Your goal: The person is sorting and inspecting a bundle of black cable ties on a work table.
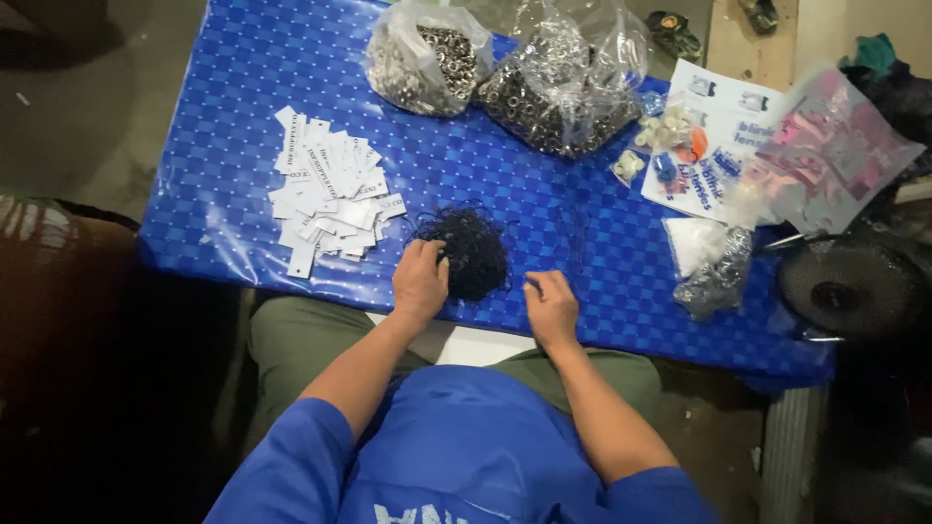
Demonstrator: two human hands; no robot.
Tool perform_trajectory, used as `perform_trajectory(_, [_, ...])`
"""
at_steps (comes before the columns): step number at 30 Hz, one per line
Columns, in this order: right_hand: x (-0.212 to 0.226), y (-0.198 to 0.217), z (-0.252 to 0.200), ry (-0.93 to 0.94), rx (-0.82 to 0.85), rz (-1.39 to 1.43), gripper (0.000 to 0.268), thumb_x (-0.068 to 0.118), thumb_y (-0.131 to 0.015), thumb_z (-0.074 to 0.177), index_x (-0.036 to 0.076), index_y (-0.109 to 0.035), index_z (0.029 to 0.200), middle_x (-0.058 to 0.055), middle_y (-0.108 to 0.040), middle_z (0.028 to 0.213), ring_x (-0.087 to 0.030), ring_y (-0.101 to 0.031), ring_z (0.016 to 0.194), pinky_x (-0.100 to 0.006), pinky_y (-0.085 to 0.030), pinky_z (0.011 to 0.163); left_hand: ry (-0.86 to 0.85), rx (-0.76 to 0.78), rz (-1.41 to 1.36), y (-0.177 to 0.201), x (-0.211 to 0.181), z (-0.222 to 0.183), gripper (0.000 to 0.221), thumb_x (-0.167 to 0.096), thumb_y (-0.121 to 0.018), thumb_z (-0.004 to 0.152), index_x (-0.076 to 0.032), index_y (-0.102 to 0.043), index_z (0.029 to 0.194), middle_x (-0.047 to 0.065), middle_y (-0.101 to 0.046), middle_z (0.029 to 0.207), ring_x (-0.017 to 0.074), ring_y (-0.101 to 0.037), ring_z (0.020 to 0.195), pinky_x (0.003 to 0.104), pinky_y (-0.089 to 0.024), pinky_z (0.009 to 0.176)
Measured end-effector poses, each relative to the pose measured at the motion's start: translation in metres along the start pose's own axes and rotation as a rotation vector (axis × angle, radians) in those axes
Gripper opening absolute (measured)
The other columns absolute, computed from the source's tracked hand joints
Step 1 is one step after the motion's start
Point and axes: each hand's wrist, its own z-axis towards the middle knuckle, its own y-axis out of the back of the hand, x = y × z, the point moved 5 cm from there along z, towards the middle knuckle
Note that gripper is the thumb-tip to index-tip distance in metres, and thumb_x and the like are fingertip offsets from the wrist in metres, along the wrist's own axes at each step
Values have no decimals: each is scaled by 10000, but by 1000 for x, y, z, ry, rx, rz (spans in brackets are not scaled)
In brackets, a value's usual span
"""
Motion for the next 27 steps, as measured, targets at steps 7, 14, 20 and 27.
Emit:
perform_trajectory(7, [69, -26, 20, 82, 48, 161, 209, 65, -729, 856, 150, -754, 1045, -51, -665, 887, -308, -706, 886, -385, -564, 771, 0, 246, 179, -4, -20, 22, 431, -245, -782, 839, -134, -664, 1239, 80, -615, 1017, 271, -703, 851, 403, -601, 709])
perform_trajectory(14, [67, -81, 32, 47, 232, 41, 291, 125, -733, 883, 173, -698, 1167, -44, -670, 949, -291, -716, 911, -393, -590, 780, 101, 360, -2, -25, -5, 13, 114, -247, -676, 941, -141, -665, 981, 50, -607, 901, 281, -706, 818, 398, -585, 712])
perform_trajectory(20, [68, -57, 37, -99, 198, 287, 119, 70, -699, 901, 100, -670, 1013, -121, -692, 788, -300, -728, 769, -392, -580, 704, 267, 385, -295, 11, -28, 16, 132, -202, -626, 986, -126, -691, 1073, 94, -686, 995, 312, -706, 1000, 412, -569, 862])
perform_trajectory(27, [58, -21, 56, -463, 233, 575, 126, 55, -620, 911, 74, -626, 1035, -141, -719, 676, -197, -714, 597, -289, -578, 572, 420, 325, -565, 30, -65, 32, 181, -198, -603, 992, -193, -715, 1134, 79, -741, 1117, 293, -686, 1123, 410, -549, 958])
